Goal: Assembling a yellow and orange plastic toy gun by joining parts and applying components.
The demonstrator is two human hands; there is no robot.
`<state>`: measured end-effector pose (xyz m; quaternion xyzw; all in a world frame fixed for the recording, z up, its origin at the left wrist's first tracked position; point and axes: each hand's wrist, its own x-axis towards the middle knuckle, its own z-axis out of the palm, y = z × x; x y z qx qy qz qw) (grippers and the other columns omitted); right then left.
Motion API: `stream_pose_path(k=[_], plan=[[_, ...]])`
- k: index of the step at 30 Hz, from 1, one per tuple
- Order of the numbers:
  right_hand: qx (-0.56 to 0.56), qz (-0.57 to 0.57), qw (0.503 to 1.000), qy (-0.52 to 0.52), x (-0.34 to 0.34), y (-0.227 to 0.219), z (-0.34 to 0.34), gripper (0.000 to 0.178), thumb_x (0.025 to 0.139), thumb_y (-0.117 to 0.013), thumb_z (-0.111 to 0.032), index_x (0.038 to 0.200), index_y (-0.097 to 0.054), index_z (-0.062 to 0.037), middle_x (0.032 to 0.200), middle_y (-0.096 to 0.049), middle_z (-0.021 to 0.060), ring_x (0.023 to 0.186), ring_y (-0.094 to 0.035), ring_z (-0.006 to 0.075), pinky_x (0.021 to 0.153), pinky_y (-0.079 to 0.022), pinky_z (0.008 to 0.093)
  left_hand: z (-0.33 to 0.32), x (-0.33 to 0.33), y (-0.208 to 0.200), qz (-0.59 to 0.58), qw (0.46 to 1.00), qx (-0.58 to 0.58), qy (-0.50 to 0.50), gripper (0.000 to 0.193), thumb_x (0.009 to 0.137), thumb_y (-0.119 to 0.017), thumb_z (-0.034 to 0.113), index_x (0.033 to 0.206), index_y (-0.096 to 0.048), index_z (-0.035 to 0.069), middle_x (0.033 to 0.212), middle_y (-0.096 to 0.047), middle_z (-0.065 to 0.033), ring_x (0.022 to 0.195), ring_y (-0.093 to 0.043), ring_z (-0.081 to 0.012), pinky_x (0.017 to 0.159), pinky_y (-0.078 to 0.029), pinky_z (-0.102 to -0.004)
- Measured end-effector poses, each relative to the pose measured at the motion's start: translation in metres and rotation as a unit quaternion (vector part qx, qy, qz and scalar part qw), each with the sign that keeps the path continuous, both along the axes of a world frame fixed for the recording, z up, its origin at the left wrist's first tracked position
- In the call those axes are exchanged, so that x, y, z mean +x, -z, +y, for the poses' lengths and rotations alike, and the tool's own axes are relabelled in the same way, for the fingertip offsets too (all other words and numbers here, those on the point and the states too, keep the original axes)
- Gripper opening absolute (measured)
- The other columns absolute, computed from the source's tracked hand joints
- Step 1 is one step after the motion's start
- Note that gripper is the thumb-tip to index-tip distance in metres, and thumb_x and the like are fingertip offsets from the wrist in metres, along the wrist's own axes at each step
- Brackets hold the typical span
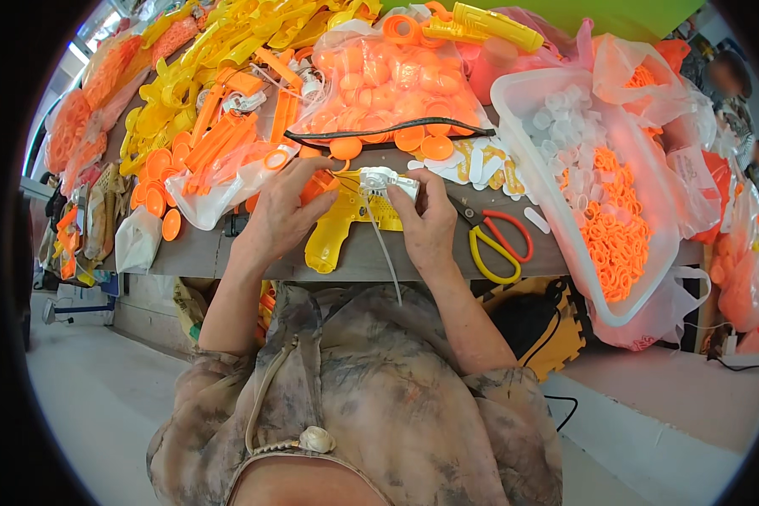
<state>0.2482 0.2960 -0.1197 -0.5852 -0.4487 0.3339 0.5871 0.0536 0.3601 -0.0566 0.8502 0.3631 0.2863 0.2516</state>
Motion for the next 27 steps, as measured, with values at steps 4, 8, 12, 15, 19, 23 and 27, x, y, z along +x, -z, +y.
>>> stream_pose_path(k=[4, 8, 12, 15, 19, 23, 27], plan=[[0.005, 0.015, 1.0, 0.002, -0.004, -0.006, -0.006, 0.025, 0.087, -0.062, -0.006, 0.109, -0.051, 0.0008, 0.093, -0.056, 0.0042, 0.084, -0.053, 0.0071, 0.073, -0.045, 0.0211, 0.0, 0.004, -0.004, 0.062, 0.997, -0.04, -0.016, 0.032, 0.083, -0.061, 0.014, 0.111, -0.055, 0.001, 0.097, -0.057, -0.0164, 0.086, -0.058, -0.0293, 0.075, -0.046, -0.038], [0.013, 0.03, 0.999, 0.002, -0.004, -0.005, -0.008, 0.025, 0.088, -0.062, -0.006, 0.109, -0.051, 0.001, 0.095, -0.056, 0.0044, 0.086, -0.053, 0.0074, 0.075, -0.045, 0.0213, 0.002, 0.009, -0.004, 0.1, 0.994, -0.036, -0.025, 0.031, 0.084, -0.061, 0.015, 0.111, -0.055, 0.001, 0.092, -0.056, -0.016, 0.085, -0.057, -0.0308, 0.074, -0.046, -0.0385], [0.013, 0.03, 0.999, 0.001, -0.003, -0.003, -0.008, 0.024, 0.088, -0.062, -0.006, 0.108, -0.051, 0.0009, 0.094, -0.056, 0.004, 0.086, -0.053, 0.0073, 0.075, -0.045, 0.0214, -0.001, 0.013, -0.007, 0.131, 0.99, -0.019, -0.05, 0.031, 0.085, -0.059, 0.019, 0.111, -0.056, 0.001, 0.091, -0.056, -0.0151, 0.083, -0.057, -0.0312, 0.074, -0.046, -0.0386], [0.012, 0.038, 0.999, -0.004, -0.004, -0.006, -0.009, 0.023, 0.088, -0.061, -0.006, 0.108, -0.051, 0.0008, 0.094, -0.056, 0.0041, 0.086, -0.053, 0.0074, 0.075, -0.045, 0.0215, -0.002, 0.011, -0.001, 0.142, 0.989, 0.031, -0.024, 0.031, 0.086, -0.058, 0.02, 0.11, -0.057, 0.002, 0.089, -0.058, -0.0147, 0.084, -0.058, -0.0314, 0.074, -0.045, -0.0394], [0.011, 0.032, 0.999, -0.002, -0.002, -0.003, -0.009, 0.023, 0.088, -0.061, -0.006, 0.107, -0.05, 0.0007, 0.095, -0.057, 0.0043, 0.086, -0.054, 0.0076, 0.075, -0.045, 0.0216, -0.005, 0.016, 0.002, 0.11, 0.992, 0.03, -0.05, 0.032, 0.085, -0.06, 0.021, 0.112, -0.057, 0.003, 0.09, -0.061, -0.0151, 0.086, -0.058, -0.0318, 0.076, -0.045, -0.0404], [0.015, 0.056, 0.998, -0.016, -0.003, -0.005, -0.009, 0.023, 0.088, -0.061, -0.006, 0.107, -0.05, 0.0005, 0.095, -0.057, 0.0045, 0.087, -0.054, 0.0079, 0.076, -0.045, 0.0218, -0.006, 0.015, 0.013, 0.094, 0.992, 0.06, -0.059, 0.031, 0.082, -0.063, 0.018, 0.108, -0.056, 0.003, 0.084, -0.06, -0.0144, 0.082, -0.059, -0.0309, 0.073, -0.044, -0.041], [0.014, 0.058, 0.998, -0.016, -0.002, -0.002, -0.01, 0.023, 0.088, -0.061, -0.006, 0.107, -0.05, 0.0004, 0.095, -0.057, 0.0048, 0.087, -0.054, 0.0082, 0.076, -0.045, 0.022, -0.008, 0.012, 0.021, 0.1, 0.99, 0.097, -0.031, 0.032, 0.083, -0.061, 0.012, 0.113, -0.056, 0.003, 0.093, -0.062, -0.014, 0.089, -0.059, -0.0305, 0.079, -0.043, -0.0396]])
